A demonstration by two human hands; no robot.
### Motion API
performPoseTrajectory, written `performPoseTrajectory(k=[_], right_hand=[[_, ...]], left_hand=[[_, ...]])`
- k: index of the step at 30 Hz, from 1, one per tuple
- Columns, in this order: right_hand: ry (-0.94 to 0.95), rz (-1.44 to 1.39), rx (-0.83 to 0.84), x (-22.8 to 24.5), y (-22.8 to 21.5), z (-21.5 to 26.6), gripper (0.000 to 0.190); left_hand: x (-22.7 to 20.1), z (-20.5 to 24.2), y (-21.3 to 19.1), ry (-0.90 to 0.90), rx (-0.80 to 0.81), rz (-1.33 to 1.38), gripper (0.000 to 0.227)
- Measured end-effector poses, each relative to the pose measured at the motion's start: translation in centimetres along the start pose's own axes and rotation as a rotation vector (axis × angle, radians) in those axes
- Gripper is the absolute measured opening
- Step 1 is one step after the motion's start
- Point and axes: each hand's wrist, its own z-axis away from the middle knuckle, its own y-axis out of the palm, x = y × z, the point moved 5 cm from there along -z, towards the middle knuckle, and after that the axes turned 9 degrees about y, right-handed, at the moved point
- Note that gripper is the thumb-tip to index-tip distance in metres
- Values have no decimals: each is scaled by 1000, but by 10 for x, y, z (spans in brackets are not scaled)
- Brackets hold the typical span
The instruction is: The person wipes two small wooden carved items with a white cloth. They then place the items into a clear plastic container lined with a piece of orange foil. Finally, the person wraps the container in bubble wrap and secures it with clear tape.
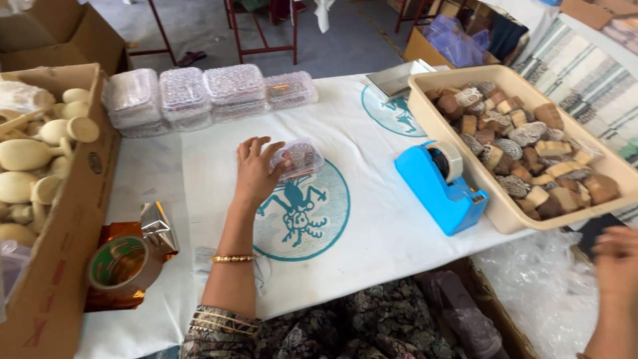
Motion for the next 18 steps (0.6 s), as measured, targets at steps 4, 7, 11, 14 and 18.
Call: performPoseTrajectory(k=[4,7,11,14,18], right_hand=[[222,381,391,-33,94,44,59],[377,586,643,-35,118,81,71],[560,583,466,-36,100,104,38],[478,333,138,-47,73,96,26],[305,103,-128,-77,58,80,25]], left_hand=[[-6,1,-6,8,-22,3,43],[-9,0,-8,16,-28,-1,43],[-6,-1,-9,17,-26,-39,42],[-11,-7,-19,103,-116,-53,40],[-48,-23,-59,201,-193,-30,30]])
